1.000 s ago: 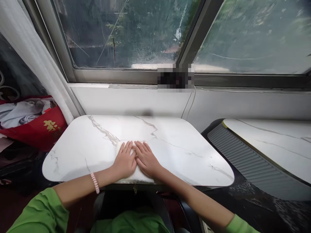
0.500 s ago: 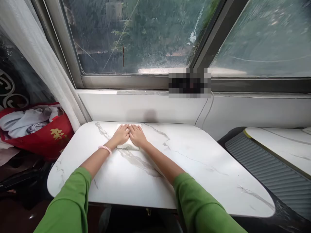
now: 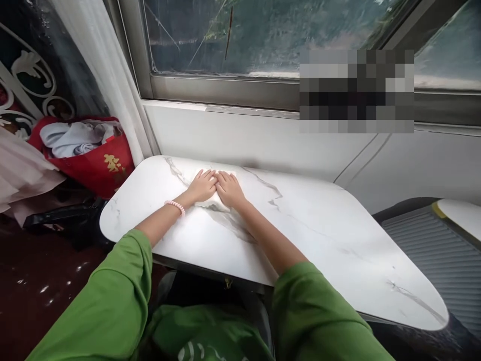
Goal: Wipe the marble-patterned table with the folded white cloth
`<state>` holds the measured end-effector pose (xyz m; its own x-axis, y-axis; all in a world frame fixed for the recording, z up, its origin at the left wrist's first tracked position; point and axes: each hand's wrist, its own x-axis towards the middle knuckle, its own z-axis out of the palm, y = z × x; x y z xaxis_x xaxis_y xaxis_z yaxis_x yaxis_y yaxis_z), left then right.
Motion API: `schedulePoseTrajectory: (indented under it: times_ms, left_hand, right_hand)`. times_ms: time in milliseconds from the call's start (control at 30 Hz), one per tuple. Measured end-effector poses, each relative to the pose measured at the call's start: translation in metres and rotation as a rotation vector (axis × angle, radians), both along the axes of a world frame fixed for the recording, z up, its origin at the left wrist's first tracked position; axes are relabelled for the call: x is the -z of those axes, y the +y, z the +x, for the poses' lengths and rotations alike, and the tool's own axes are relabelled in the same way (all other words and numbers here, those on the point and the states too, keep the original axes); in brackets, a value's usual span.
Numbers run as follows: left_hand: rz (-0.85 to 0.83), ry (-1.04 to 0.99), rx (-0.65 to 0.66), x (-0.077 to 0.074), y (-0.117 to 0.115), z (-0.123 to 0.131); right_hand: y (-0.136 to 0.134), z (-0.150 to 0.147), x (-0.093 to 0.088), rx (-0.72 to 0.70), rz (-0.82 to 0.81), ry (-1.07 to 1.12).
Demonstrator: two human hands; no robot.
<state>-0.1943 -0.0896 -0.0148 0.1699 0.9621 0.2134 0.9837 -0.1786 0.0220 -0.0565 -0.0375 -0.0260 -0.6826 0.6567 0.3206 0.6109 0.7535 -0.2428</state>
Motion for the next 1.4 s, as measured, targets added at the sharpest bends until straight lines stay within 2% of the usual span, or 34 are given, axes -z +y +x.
schedulePoseTrajectory:
  times_ms: [167,267,333,433,533,633,733,833,1000,1167,1300,1400]
  left_hand:
    - [-0.028,-0.004,-0.034,-0.006,-0.087,0.031]
    - [-0.062,-0.012,0.003,-0.009,-0.142,0.049]
    - [-0.072,-0.016,0.010,-0.011,-0.170,0.057]
    - [-0.074,-0.032,0.018,-0.012,-0.194,0.064]
    - [-0.084,-0.055,0.035,-0.013,-0.198,0.062]
    - [-0.137,-0.088,0.038,-0.015,-0.181,0.051]
    - [-0.233,-0.130,0.032,-0.017,-0.144,0.028]
    - [-0.259,-0.126,-0.014,-0.018,-0.097,-0.003]
    - [-0.111,-0.091,-0.070,-0.014,-0.028,-0.057]
    - [-0.077,-0.073,-0.055,-0.013,0.028,-0.091]
    - [-0.047,-0.058,-0.035,-0.012,0.057,-0.102]
    - [-0.056,-0.050,-0.026,-0.012,0.063,-0.103]
  right_hand:
    - [-0.073,0.033,0.003,-0.091,0.026,-0.005]
    - [-0.124,0.054,0.003,-0.123,0.044,0.006]
    - [-0.151,0.065,0.002,-0.150,0.043,0.001]
    - [-0.172,0.073,0.000,-0.185,0.033,-0.008]
    - [-0.173,0.072,-0.001,-0.199,0.027,-0.016]
    - [-0.163,0.062,-0.002,-0.173,0.028,-0.009]
    - [-0.139,0.040,-0.003,-0.111,0.018,0.002]
    - [-0.101,0.005,-0.004,-0.053,-0.010,0.000]
    - [-0.026,-0.060,-0.005,-0.085,-0.017,0.040]
    - [0.030,-0.097,-0.004,-0.055,-0.057,0.077]
    - [0.054,-0.107,-0.002,-0.022,-0.049,0.115]
    - [0.060,-0.107,-0.001,-0.020,-0.054,0.120]
